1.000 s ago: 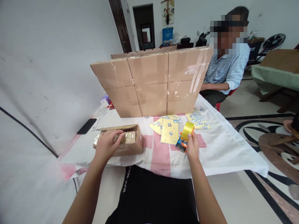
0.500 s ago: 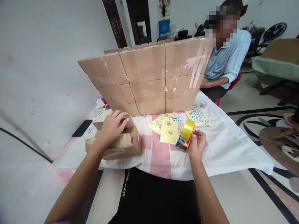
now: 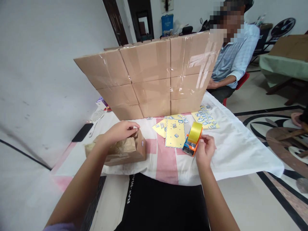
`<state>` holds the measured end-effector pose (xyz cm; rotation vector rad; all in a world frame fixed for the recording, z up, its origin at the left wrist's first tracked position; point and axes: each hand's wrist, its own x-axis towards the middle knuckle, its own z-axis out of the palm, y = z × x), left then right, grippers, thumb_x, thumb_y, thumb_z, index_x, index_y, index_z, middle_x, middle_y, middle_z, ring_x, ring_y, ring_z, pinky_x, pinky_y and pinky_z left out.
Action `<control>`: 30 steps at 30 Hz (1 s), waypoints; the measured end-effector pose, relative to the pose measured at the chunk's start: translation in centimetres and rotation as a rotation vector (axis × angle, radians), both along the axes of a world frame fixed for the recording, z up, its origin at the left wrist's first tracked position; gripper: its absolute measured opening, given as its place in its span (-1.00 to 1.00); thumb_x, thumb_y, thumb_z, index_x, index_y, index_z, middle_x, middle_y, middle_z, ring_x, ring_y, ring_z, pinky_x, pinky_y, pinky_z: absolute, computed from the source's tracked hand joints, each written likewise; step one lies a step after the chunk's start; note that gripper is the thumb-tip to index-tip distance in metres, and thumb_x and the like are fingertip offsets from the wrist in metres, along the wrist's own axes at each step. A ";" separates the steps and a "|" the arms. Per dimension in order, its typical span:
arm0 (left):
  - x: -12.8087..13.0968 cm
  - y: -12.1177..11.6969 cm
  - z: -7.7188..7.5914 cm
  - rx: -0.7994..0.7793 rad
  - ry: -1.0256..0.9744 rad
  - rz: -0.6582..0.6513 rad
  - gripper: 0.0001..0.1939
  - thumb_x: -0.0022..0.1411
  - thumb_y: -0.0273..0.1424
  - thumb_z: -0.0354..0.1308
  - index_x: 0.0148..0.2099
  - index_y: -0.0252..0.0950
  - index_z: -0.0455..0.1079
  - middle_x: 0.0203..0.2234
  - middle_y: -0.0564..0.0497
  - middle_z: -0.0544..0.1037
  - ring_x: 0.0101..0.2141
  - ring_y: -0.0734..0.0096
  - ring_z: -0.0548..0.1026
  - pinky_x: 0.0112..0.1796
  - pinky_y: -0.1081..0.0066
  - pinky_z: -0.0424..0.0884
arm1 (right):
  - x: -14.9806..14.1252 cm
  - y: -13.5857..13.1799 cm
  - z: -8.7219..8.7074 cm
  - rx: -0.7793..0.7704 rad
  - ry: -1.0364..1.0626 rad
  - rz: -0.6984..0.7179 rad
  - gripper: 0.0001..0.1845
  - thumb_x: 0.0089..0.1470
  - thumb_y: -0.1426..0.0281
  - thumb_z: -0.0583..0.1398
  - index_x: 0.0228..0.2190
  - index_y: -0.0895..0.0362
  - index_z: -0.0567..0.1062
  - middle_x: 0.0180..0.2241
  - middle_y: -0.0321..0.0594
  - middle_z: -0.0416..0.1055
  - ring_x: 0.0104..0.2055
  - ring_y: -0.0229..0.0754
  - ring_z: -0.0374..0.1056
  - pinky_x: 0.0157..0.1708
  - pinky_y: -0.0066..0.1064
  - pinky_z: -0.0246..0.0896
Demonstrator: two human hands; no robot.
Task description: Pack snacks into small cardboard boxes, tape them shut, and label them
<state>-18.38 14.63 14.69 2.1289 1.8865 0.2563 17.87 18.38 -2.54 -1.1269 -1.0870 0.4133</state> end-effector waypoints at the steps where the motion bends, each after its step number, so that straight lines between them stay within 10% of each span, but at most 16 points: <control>1: 0.1 0.3 -0.1 0.029 -0.009 -0.003 -0.69 0.30 -0.33 0.01 -0.14 -0.14 0.60 -0.29 0.01 0.68 -0.28 0.23 0.56 -0.30 0.37 0.34 | 0.0 0.0 0.0 0.001 0.003 0.000 -0.81 0.13 0.30 0.14 -0.23 0.11 0.44 -0.21 -0.19 0.39 -0.15 -0.08 0.37 -0.06 -0.19 0.27; 30: -0.2 -1.2 -2.4 0.181 -0.141 -0.030 -0.88 0.27 -0.44 -0.07 -0.34 -0.20 0.21 -0.37 0.03 0.43 -0.32 0.29 0.40 -0.26 0.29 0.30 | -0.2 0.1 0.0 -0.145 0.209 0.162 -0.67 0.12 0.23 0.21 -0.10 0.06 0.35 -0.20 -0.16 0.44 -0.20 -0.05 0.44 -0.19 -0.19 0.35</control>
